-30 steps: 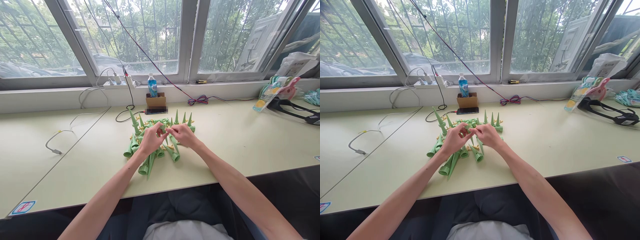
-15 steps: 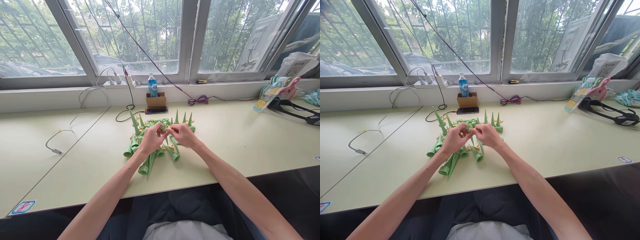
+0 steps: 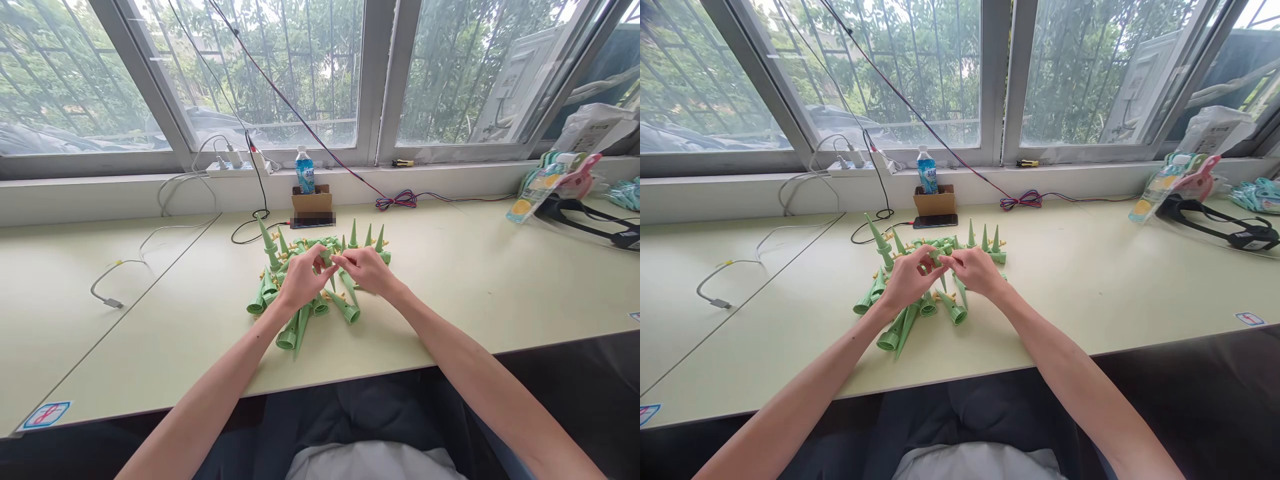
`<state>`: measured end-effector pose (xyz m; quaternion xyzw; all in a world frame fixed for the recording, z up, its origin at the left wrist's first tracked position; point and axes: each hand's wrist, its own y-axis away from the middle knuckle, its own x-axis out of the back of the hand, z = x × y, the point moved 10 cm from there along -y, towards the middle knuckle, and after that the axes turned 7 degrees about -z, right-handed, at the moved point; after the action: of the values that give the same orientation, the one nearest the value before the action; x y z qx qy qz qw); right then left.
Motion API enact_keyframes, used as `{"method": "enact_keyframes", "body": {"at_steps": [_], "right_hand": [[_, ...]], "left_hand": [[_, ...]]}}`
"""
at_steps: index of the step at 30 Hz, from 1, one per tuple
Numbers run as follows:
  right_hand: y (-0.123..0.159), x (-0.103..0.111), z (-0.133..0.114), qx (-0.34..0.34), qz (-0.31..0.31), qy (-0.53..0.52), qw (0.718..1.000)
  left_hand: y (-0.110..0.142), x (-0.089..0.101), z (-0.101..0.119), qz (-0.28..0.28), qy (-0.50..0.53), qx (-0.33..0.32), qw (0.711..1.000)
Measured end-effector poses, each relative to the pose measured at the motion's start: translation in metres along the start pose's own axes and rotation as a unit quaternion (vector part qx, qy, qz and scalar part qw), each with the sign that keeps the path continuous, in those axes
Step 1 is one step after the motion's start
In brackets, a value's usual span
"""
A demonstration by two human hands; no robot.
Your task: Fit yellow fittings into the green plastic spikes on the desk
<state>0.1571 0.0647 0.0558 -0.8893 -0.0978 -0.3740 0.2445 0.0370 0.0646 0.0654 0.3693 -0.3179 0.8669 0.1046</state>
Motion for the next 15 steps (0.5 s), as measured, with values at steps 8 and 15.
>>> {"method": "enact_keyframes", "body": {"at_steps": [8,15], "right_hand": [[0.0018,0.0000,-0.0015,0.013,0.018,0.019,1.000],[0.0010,-0.0015,-0.0005,0.011,0.010,0.009,1.000]], "left_hand": [[-0.0001,-0.0009,-0.0014,0.006,-0.005,-0.009,1.000],[-0.0006,-0.0008,-0.0003,0.002,-0.006,-0.008,1.000]]}}
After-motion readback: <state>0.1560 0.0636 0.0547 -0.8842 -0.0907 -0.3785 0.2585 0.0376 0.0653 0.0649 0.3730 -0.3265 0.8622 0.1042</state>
